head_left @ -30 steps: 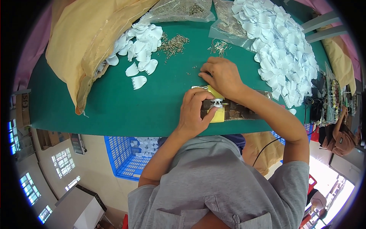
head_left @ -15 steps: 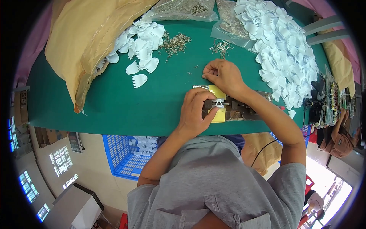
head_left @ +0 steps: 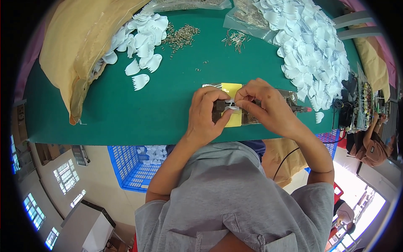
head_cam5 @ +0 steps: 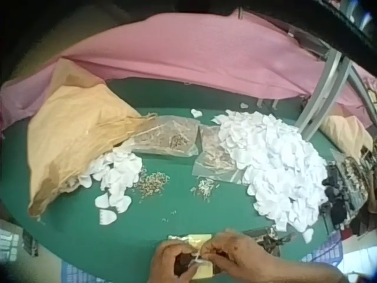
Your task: The person picks up a white plastic piece and a metal pin, places them into a metal fixture, and presses a lever. They repeat this process, occasionally reaching for more components and placing the finished assemblies into a blue crate.
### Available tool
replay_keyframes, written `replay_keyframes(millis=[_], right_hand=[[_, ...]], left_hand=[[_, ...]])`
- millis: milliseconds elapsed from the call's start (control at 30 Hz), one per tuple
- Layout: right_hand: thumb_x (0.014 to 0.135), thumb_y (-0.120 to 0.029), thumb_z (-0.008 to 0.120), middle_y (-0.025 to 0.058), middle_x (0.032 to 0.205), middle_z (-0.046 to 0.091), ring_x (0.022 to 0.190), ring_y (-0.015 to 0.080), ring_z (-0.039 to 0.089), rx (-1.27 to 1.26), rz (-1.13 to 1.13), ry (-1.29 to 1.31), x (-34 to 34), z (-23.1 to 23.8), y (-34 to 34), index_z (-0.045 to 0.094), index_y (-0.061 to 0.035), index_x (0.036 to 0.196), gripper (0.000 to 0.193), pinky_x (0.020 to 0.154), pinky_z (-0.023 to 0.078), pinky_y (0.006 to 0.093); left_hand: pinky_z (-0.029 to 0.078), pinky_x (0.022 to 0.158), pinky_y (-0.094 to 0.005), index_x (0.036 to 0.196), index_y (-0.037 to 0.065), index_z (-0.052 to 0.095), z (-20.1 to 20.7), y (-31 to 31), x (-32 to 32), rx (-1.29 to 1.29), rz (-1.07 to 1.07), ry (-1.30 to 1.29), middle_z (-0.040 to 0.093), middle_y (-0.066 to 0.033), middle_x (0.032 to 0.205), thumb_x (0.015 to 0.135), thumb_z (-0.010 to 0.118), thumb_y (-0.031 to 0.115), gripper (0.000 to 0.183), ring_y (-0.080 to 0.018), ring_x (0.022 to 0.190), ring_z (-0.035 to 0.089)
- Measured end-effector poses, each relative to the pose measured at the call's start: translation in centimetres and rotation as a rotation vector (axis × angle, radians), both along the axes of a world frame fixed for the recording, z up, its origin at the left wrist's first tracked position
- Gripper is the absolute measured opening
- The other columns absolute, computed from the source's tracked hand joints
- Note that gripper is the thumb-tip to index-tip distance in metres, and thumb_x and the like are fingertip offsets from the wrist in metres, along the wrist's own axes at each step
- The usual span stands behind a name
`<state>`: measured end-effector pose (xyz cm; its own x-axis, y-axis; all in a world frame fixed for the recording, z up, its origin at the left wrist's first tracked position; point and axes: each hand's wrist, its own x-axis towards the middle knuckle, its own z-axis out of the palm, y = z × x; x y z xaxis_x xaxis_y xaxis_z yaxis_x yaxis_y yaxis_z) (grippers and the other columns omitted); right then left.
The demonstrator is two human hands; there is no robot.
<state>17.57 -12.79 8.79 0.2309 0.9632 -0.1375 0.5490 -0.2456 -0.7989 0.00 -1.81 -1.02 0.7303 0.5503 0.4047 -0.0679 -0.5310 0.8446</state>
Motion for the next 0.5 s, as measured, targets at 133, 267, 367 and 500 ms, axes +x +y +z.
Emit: replay_keyframes(millis=[133, 267, 367, 500], right_hand=[[0.092, -0.010, 0.069, 0.0086, 0.084, 0.063, 0.085, 0.0283, 0.057, 0.047, 0.030, -0.073, -0.33, -0.44, 0.04, 0.070, -0.0049, 0.095, 0.006, 0.077, 0.046, 0.0398], [0.093, -0.011, 0.070, 0.0088, 0.084, 0.064, 0.086, 0.0291, 0.058, 0.040, 0.017, -0.094, -0.55, -0.50, 0.03, 0.071, -0.0056, 0.096, 0.006, 0.078, 0.047, 0.0407], [0.093, -0.011, 0.070, 0.0089, 0.084, 0.064, 0.087, 0.0296, 0.059, 0.056, 0.002, -0.101, -0.61, -0.77, 0.01, 0.071, -0.0057, 0.096, 0.006, 0.078, 0.047, 0.0412], [0.093, -0.012, 0.071, 0.0086, 0.085, 0.065, 0.087, 0.0306, 0.059, 0.084, 0.006, -0.151, -0.72, -0.94, -0.03, 0.071, -0.0060, 0.096, 0.006, 0.077, 0.047, 0.0418]], left_hand=[[0.053, 0.092, -0.0402, 0.120, 0.007, 0.056, -0.06, -0.02, -0.05, 0.012, 0.001, 0.006, 0.068, -0.0105, 0.112, 0.076, 0.085, -0.003, 0.054, -0.0296, 0.109, 0.063], [0.053, 0.093, -0.0404, 0.121, 0.007, 0.056, -0.15, -0.05, -0.11, 0.021, 0.005, -0.003, 0.068, -0.0105, 0.112, 0.075, 0.085, -0.003, 0.055, -0.0297, 0.109, 0.063], [0.053, 0.093, -0.0404, 0.121, 0.007, 0.056, -0.16, 0.02, -0.08, 0.012, -0.002, -0.010, 0.068, -0.0104, 0.113, 0.075, 0.085, -0.003, 0.055, -0.0298, 0.109, 0.063], [0.053, 0.092, -0.0405, 0.121, 0.007, 0.055, -0.43, 0.01, -0.14, 0.012, -0.004, 0.002, 0.068, -0.0105, 0.113, 0.076, 0.085, -0.003, 0.055, -0.0298, 0.110, 0.063]])
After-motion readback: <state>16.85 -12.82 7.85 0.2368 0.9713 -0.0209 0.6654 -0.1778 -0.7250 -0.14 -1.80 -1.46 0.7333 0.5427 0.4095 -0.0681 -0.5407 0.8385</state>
